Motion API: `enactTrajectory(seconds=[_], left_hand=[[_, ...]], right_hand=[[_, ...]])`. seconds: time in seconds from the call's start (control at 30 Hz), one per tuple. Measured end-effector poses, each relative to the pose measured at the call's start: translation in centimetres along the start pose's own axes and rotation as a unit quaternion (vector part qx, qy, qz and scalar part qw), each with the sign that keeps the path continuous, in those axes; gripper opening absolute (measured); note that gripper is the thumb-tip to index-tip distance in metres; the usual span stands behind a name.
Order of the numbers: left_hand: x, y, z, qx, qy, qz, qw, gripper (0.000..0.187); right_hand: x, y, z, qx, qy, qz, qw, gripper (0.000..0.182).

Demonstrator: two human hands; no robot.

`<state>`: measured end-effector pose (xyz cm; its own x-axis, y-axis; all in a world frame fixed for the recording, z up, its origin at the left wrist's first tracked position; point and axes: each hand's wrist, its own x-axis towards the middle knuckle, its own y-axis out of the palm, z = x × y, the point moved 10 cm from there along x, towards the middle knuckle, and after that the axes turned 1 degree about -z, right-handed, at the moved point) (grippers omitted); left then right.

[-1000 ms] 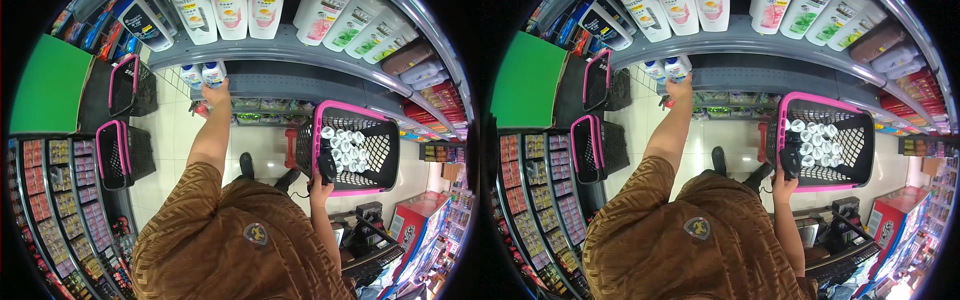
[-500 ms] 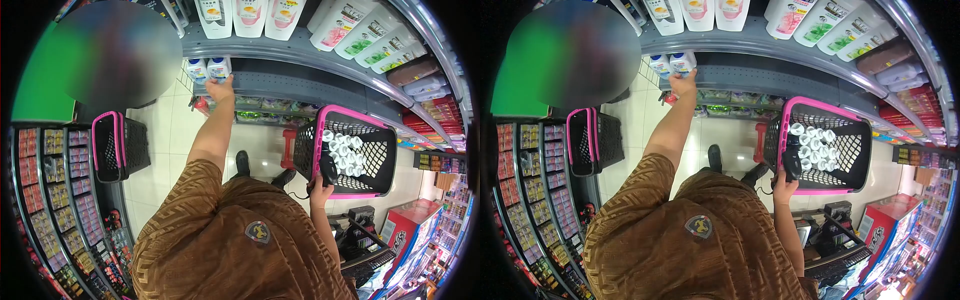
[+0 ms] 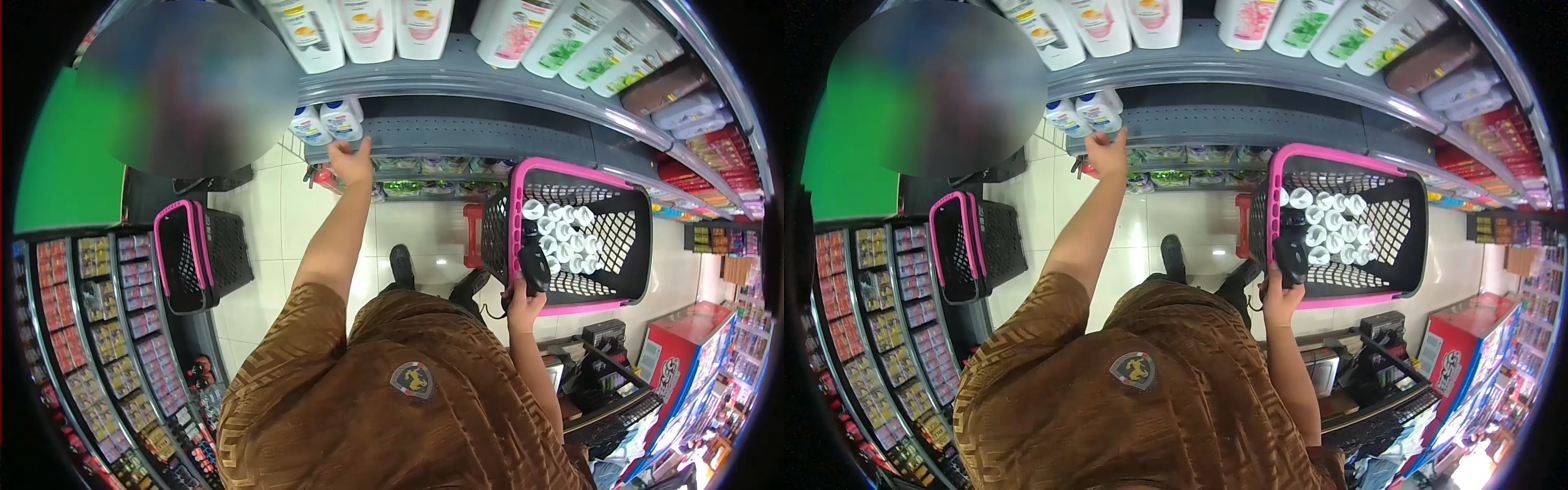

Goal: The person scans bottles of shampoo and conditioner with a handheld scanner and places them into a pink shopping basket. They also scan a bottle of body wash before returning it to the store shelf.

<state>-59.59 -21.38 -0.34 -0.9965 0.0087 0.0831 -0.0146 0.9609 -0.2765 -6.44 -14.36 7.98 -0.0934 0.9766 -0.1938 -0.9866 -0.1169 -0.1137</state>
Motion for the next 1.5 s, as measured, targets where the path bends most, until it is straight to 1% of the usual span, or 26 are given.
enactTrajectory(seconds=[0.07,0.13,0.2,0.3,0.37,0.4,0.47,0.5,0.6,0.67,0.7,0.73,0.77,0.8,0.83,0.87,0.9,0.93,0.97,1.07,1.17,1.23,1.33,1.4,1.47,1.5], left_hand=[[-3.8,1.4,-0.4,0.005,0.125,0.122,0.985,0.037],[-9.8,2.6,0.7,-0.01,0.098,0.274,0.957,0.027],[-14.9,2.9,0.8,-0.019,0.056,0.375,0.925,0.024],[-19.7,2.9,-1.8,-0.039,0.066,0.429,0.9,0.02],[-21.7,3.1,-4.9,-0.119,0.007,0.435,0.893,0.017],[-22.9,3.7,-7.0,-0.112,0.008,0.446,0.888,0.017],[-25.4,4.6,-12.4,-0.171,0.011,0.447,0.878,0.014],[-26.9,5.2,-15.7,-0.182,0.061,0.456,0.869,0.012],[-32.1,9.2,-20.2,-0.197,0.084,0.505,0.836,0.011],[-37.2,12.9,-21.0,-0.151,0.096,0.594,0.784,0.011],[-40.2,15.1,-20.5,-0.135,0.074,0.635,0.757,0.012],[-43.2,17.1,-19.2,-0.102,0.071,0.677,0.725,0.017],[-45.8,19.1,-16.9,0.04,0.146,0.713,0.685,0.023],[-48.7,19.9,-14.7,0.119,0.081,0.747,0.649,0.029],[-51.3,22.1,-9.6,0.165,0.186,0.77,0.587,0.035],[-53.7,22.0,-8.5,0.274,0.216,0.789,0.505,0.042],[-55.2,22.2,-5.2,0.351,0.199,0.79,0.461,0.051],[-57.0,22.2,-2.7,0.379,0.255,0.789,0.41,0.061],[-58.5,21.6,-1.6,0.41,0.231,0.807,0.358,0.069],[-60.1,21.3,3.2,0.472,0.177,0.795,0.336,0.071],[-60.2,20.8,4.5,0.511,0.189,0.764,0.344,0.071],[-60.1,20.1,4.6,0.519,0.173,0.757,0.357,0.071],[-59.4,20.0,4.3,0.5,0.171,0.757,0.384,0.063],[-59.7,19.4,4.1,0.485,0.148,0.782,0.362,0.07],[-59.2,19.5,5.2,0.472,0.165,0.78,0.376,0.072],[-59.1,19.2,5.0,0.475,0.162,0.787,0.359,0.073]], right_hand=[[0.3,-0.2,-0.1,-0.001,0.02,-0.007,1.0,0.014],[0.7,-0.7,-0.2,0.048,0.043,-0.001,0.998,0.009],[1.2,-2.0,0.7,0.149,0.047,-0.004,0.988,0.009],[1.5,-7.8,1.6,0.229,0.077,-0.099,0.965,0.015],[2.4,-11.9,1.3,0.263,0.088,-0.137,0.951,0.017],[2.7,-13.9,1.0,0.285,0.102,-0.155,0.94,0.018],[3.9,-17.8,0.2,0.276,0.121,-0.157,0.94,0.019],[4.6,-19.4,0.1,0.249,0.131,-0.152,0.947,0.019],[6.6,-23.9,-0.7,0.174,0.156,-0.133,0.963,0.02],[8.0,-26.1,-1.0,0.121,0.153,-0.122,0.973,0.02],[8.8,-27.1,-1.3,0.126,0.153,-0.125,0.972,0.02],[9.7,-27.2,-1.1,0.12,0.132,-0.087,0.98,0.019],[10.5,-27.2,-1.0,0.114,0.112,-0.049,0.986,0.018],[11.0,-27.8,-1.3,0.117,0.113,-0.052,0.985,0.018],[11.5,-27.8,-1.9,0.098,0.129,-0.035,0.986,0.018],[12.0,-27.8,-2.4,0.076,0.146,-0.017,0.986,0.017],[12.3,-27.8,-2.7,0.088,0.153,-0.005,0.984,0.015],[12.4,-27.6,-2.6,0.087,0.169,-0.003,0.982,0.015],[12.6,-27.7,-2.6,0.093,0.169,0.001,0.981,0.014],[12.5,-27.9,-3.6,0.105,0.176,0.023,0.978,0.014],[12.6,-27.9,-3.6,0.124,0.194,0.032,0.973,0.013],[12.3,-28.0,-4.0,0.123,0.21,0.035,0.969,0.013],[12.6,-27.8,-4.4,0.116,0.219,0.043,0.968,0.015],[12.5,-28.1,-4.7,0.134,0.248,0.017,0.959,0.017],[12.8,-27.9,-4.3,0.13,0.24,0.024,0.962,0.017],[12.9,-27.8,-4.3,0.119,0.234,0.026,0.965,0.017]])
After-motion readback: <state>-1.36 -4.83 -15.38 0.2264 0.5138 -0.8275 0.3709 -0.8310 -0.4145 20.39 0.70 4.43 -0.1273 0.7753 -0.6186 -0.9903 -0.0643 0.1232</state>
